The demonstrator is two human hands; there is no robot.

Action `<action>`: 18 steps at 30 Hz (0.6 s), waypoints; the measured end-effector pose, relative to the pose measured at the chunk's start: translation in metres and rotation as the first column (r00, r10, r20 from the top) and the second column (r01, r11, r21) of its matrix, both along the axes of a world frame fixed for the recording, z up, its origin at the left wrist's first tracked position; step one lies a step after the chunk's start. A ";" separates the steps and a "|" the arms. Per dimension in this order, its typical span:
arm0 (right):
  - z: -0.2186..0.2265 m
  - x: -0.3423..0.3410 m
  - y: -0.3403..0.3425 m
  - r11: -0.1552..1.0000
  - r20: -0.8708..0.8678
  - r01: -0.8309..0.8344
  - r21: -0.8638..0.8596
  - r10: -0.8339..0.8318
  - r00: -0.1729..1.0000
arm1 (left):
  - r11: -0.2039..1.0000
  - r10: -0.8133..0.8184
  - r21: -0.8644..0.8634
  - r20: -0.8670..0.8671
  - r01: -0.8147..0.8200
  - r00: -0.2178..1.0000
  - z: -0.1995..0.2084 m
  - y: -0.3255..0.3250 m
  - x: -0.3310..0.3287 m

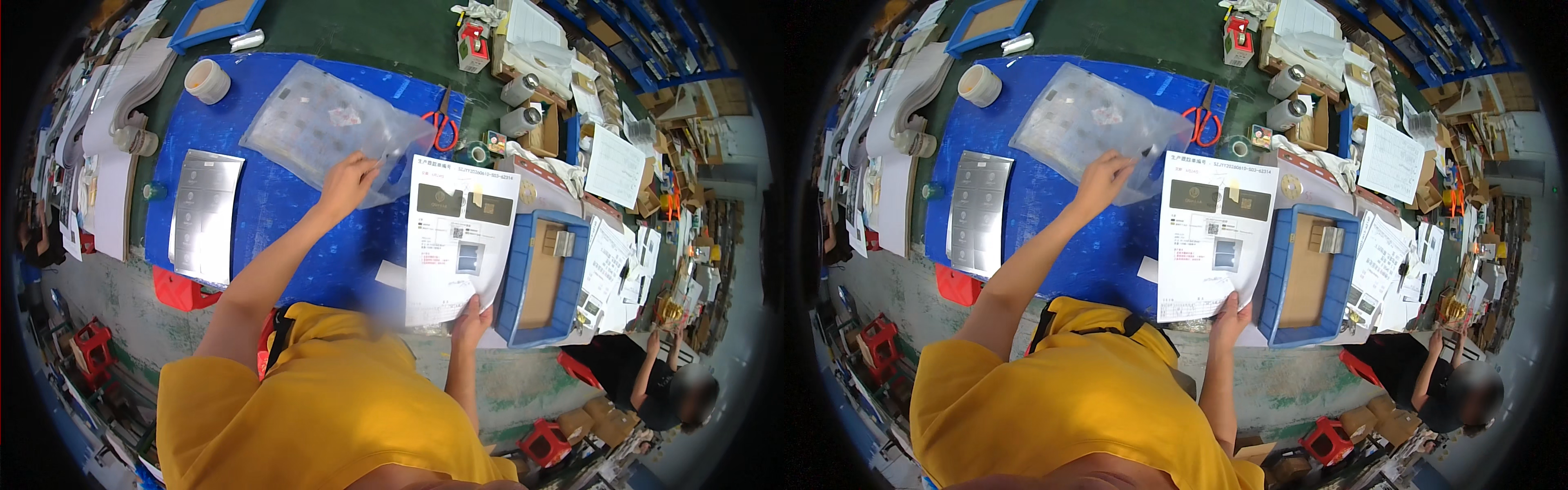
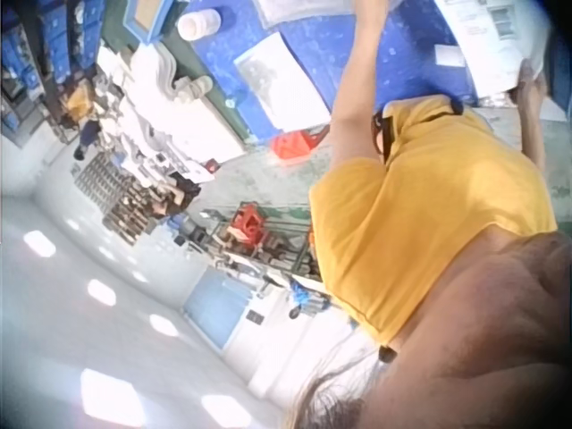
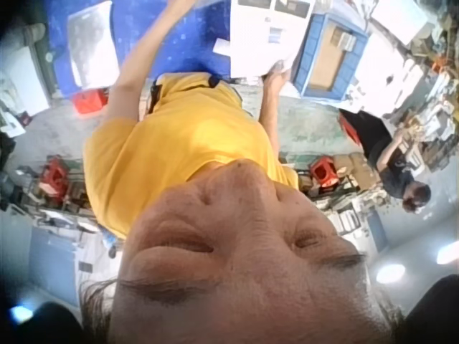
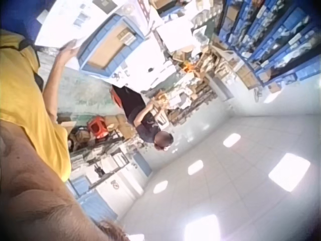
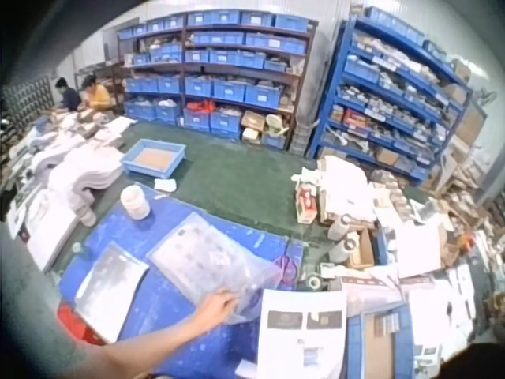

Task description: Inspecting metal sheets and documenting details on a worksheet in a fabrication facility.

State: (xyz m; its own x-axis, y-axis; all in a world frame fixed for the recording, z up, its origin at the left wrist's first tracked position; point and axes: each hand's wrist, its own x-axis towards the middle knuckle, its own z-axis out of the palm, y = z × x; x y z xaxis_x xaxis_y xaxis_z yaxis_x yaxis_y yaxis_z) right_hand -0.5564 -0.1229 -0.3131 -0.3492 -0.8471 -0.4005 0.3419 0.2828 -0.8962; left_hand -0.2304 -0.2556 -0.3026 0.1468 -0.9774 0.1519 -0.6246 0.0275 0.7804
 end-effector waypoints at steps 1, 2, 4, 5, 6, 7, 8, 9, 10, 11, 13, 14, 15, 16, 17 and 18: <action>0.000 -0.004 -0.001 0.998 -0.111 -0.058 -0.010 0.056 0.992 | 1.000 -0.008 0.005 0.034 0.008 0.999 0.006 0.011 0.001; 0.000 -0.006 -0.002 0.994 -0.222 -0.112 -0.012 0.107 0.969 | 1.000 -0.007 -0.002 0.036 0.007 0.999 0.011 0.021 -0.001; 0.006 -0.004 -0.004 0.991 -0.264 -0.135 -0.028 0.122 0.957 | 0.997 -0.018 -0.069 0.096 0.024 0.995 0.018 0.038 -0.007; 0.016 -0.001 -0.004 0.966 -0.312 -0.256 0.039 0.255 0.915 | 0.995 -0.036 -0.092 0.137 0.049 0.990 0.017 0.044 -0.010; 0.022 0.002 -0.004 0.923 -0.350 -0.370 0.111 0.384 0.854 | 0.993 -0.033 -0.109 0.148 0.050 0.988 0.017 0.050 -0.016; 0.021 0.002 -0.002 0.903 -0.290 -0.397 0.165 0.429 0.855 | 0.989 -0.078 -0.111 0.157 0.096 0.985 0.013 0.055 -0.021; 0.018 0.002 -0.001 0.905 -0.296 -0.393 0.159 0.424 0.856 | 0.983 -0.123 -0.111 0.165 0.143 0.978 0.008 0.059 -0.025; 0.013 0.004 0.000 0.874 -0.221 -0.437 0.211 0.478 0.850 | 0.982 -0.125 -0.119 0.164 0.146 0.978 0.004 0.064 -0.029; 0.013 0.008 -0.001 0.836 -0.140 -0.484 0.260 0.529 0.837 | 0.974 -0.165 -0.128 0.176 0.189 0.970 0.003 0.070 -0.032; 0.015 0.012 -0.003 0.804 -0.075 -0.506 0.312 0.552 0.830 | 0.963 -0.204 -0.135 0.189 0.232 0.960 0.002 0.075 -0.033; 0.014 0.016 -0.004 0.800 -0.047 -0.498 0.335 0.542 0.839 | 0.965 -0.203 -0.131 0.173 0.227 0.964 0.002 0.083 -0.031; 0.013 0.016 -0.004 0.793 -0.017 -0.491 0.360 0.531 0.847 | 0.967 -0.201 -0.124 0.157 0.221 0.967 0.003 0.086 -0.029; 0.013 0.015 -0.003 0.785 0.014 -0.483 0.386 0.519 0.855 | 0.966 -0.206 -0.125 0.156 0.226 0.966 0.003 0.088 -0.027; 0.014 0.011 0.000 0.786 0.015 -0.482 0.387 0.517 0.856 | 0.979 -0.155 -0.109 0.138 0.171 0.978 0.005 0.091 -0.023; 0.015 0.005 0.003 0.777 0.019 -0.479 0.409 0.517 0.856 | 0.989 -0.104 -0.092 0.120 0.115 0.987 0.007 0.093 -0.020; 0.017 0.001 0.005 0.767 0.024 -0.475 0.431 0.516 0.856 | 0.989 -0.108 -0.089 0.120 0.119 0.987 0.008 0.095 -0.016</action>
State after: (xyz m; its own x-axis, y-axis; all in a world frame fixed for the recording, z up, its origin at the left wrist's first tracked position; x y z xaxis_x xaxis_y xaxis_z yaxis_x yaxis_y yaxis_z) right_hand -0.5558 -0.1177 -0.2963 0.0212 -0.6780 -0.7348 -0.0249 0.7344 -0.6783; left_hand -0.2466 -0.1607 -0.2943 0.0124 -0.9669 0.2548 -0.6981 0.1741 0.6945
